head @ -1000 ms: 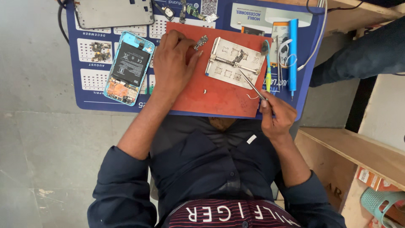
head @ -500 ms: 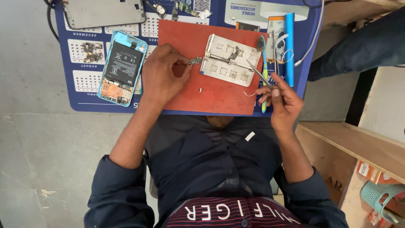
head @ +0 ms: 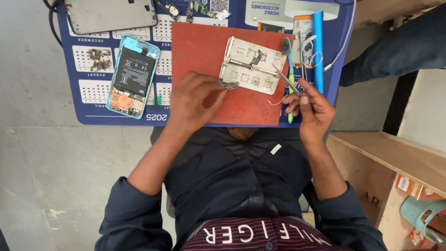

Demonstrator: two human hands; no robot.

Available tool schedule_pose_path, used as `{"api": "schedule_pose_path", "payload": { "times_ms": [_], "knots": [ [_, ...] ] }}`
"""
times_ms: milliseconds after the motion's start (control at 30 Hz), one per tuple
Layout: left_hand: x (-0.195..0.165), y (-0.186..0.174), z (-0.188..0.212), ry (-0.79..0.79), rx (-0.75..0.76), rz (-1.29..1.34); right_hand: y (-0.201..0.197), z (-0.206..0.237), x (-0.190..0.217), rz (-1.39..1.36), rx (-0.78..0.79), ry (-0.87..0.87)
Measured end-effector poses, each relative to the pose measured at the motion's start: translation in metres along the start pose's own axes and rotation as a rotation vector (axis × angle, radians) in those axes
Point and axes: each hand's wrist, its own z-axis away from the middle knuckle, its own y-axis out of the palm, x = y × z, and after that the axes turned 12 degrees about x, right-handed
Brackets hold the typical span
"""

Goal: The person uses a hot air gun and tweezers to work on a small electronic component on a workbench. They apply a liquid from a spray bottle and continue manipulating the component with tweezers.

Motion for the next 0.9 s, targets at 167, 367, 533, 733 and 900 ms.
{"api": "schedule_pose_path", "payload": {
  "times_ms": [167, 367, 533, 733, 900],
  "knots": [
    [-0.005, 0.023, -0.009, 0.129, 0.003, -0.305, 0.002, 0.000, -0.002, -0.018, 0.022, -0.005],
    [-0.003, 0.041, -0.019, 0.162, 0.023, -0.463, -0.001, 0.001, -0.002, -0.013, 0.017, -0.013],
    [-0.006, 0.044, -0.016, 0.110, 0.029, -0.501, -0.001, 0.003, -0.003, -0.018, 0.037, -0.002],
    [-0.012, 0.050, -0.017, 0.056, 0.007, -0.498, 0.001, 0.001, -0.004, 0.073, -0.024, 0.012],
    [-0.016, 0.053, -0.020, -0.036, 0.014, -0.436, 0.010, 0.001, -0.004, 0.228, -0.062, -0.054]
  ]
}}
